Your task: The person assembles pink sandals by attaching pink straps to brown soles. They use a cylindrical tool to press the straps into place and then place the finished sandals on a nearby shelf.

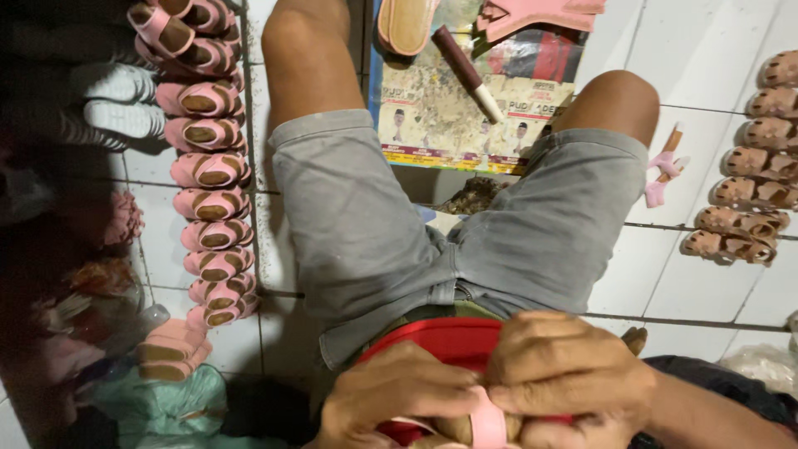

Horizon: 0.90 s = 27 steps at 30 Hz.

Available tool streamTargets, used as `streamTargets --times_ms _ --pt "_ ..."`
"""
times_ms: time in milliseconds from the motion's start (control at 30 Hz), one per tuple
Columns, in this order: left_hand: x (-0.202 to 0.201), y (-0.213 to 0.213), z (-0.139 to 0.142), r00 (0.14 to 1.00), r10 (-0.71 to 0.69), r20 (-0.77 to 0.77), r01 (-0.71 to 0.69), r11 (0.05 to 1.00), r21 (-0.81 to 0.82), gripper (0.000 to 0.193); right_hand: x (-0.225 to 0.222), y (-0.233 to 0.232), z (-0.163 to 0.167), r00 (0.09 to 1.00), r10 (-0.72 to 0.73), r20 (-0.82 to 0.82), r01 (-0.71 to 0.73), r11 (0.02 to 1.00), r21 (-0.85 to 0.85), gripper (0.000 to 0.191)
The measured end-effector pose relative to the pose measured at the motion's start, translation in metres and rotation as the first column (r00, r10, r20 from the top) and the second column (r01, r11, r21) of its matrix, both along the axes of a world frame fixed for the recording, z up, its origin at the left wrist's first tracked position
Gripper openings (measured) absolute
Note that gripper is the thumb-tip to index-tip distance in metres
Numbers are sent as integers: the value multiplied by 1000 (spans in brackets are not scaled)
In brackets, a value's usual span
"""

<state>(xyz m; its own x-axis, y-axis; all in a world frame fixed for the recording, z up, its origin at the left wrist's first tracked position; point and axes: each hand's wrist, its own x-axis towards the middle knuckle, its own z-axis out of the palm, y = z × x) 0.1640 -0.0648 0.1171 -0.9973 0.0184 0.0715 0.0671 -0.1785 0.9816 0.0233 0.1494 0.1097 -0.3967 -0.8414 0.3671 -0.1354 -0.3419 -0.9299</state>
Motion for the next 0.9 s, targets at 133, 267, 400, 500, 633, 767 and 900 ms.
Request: streamTargets --times_ms 133,267,400,500,633,767,900 --pt "9 -4 1 997 -22 76 20 999 30 25 20 1 -7 995 -38 89 36 999 26 15" --pt "11 -12 -1 945 -189 266 198 980 -8 29 28 5 -12 958 -10 288 -38 987 159 18" --pt "6 -9 -4 826 -195 529 169 981 97 41 20 11 -17 765 6 644 -231 936 266 37" --pt "9 -6 -9 825 -166 541 -21 947 322 54 17 12 -22 582 -54 811 -202 957 208 50" --pt "24 -10 -17 698 -119 706 -12 984 177 54 26 6 -26 424 -171 889 -131 960 247 63" --pt "36 -11 -28 760 -40 649 -272 887 373 54 32 -2 -28 502 -209 839 -80 955 286 38" --pt "43 -12 -30 757 -8 654 -300 884 358 53 27 -9 -30 582 -362 728 -115 850 514 7"
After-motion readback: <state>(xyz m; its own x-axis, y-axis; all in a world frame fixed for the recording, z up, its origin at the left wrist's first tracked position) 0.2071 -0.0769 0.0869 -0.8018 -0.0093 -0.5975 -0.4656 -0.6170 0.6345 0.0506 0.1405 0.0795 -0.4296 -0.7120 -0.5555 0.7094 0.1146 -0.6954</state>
